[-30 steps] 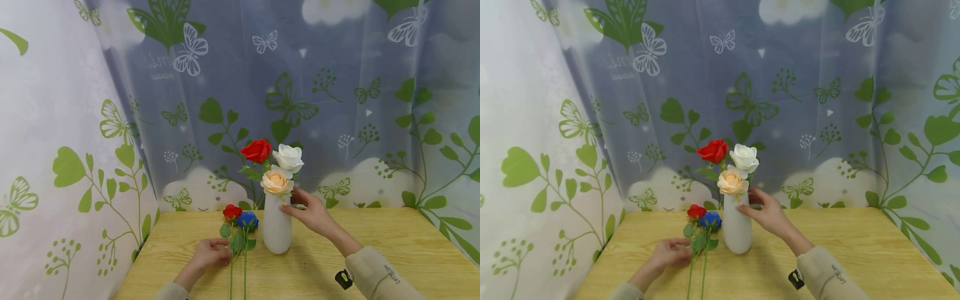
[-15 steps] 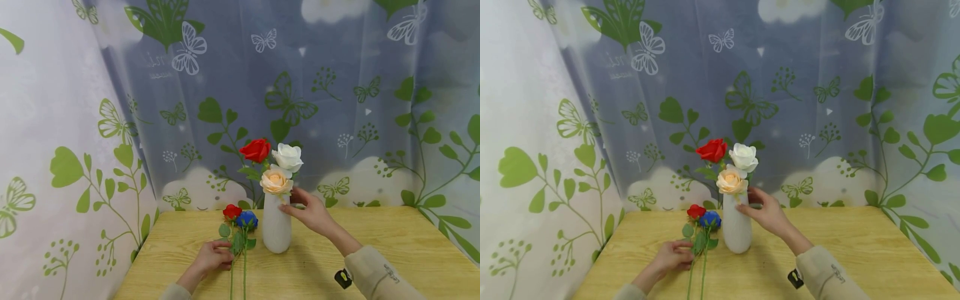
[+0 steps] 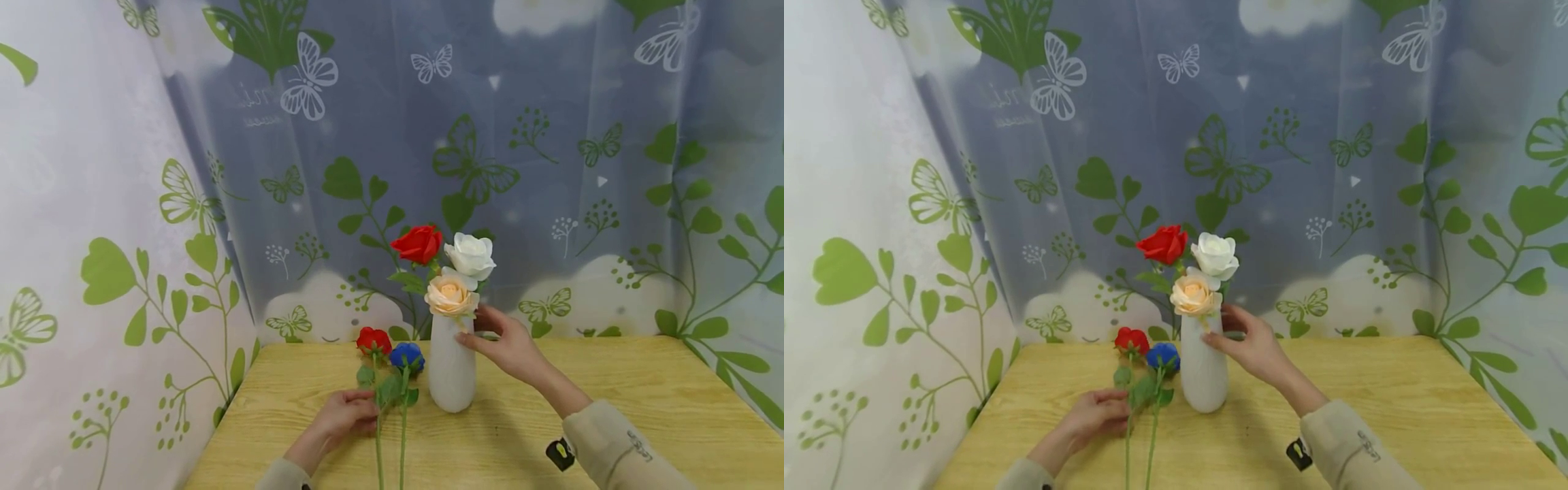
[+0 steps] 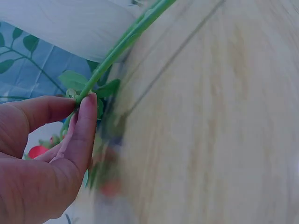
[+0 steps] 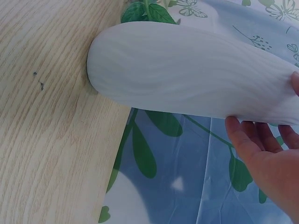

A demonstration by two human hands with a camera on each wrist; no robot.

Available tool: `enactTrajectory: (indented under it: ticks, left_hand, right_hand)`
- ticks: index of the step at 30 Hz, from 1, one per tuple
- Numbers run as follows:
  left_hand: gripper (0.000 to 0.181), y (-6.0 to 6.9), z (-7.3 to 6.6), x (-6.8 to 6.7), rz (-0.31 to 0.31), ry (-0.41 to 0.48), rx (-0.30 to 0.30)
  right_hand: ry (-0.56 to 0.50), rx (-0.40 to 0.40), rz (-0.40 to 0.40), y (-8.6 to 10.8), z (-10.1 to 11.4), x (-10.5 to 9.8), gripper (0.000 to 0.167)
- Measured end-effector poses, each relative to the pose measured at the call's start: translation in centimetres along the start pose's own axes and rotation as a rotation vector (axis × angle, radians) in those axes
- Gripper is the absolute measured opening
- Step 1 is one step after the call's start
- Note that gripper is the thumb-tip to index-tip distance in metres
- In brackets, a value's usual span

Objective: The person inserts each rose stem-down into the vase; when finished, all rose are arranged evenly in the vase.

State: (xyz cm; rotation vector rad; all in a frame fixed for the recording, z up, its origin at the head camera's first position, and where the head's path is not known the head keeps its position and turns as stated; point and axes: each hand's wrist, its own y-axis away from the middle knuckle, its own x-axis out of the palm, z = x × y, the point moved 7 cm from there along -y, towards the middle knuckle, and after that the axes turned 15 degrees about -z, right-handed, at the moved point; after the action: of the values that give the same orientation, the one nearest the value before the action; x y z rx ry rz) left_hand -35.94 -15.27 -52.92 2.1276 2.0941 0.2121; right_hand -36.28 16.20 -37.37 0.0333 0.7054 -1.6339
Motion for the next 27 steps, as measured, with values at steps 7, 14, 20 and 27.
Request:
enactTrajectory:
  ticks: [7, 14, 20, 27]
  left_hand:
    - [0.065, 0.4, -2.0, 0.1, 0.009, 0.102, 0.026]
    - [0.054, 1.1, -5.6, 0.2, 0.003, 0.222, 0.069]
    - [0.032, 1.7, -10.1, -0.5, -0.101, 0.415, 0.167]
    - [0.034, 2.1, -14.3, -1.4, -0.187, 0.523, 0.271]
  right_hand:
    - [0.005, 0.004, 0.002, 0.1, -0.1, 0.0, 0.068]
    - [0.009, -0.004, 0.000, 0.1, -0.2, 0.2, 0.067]
    - [0.012, -0.007, 0.004, 0.1, -0.1, 0.2, 0.069]
    - [0.004, -0.004, 0.001, 0.0, 0.0, 0.0, 0.069]
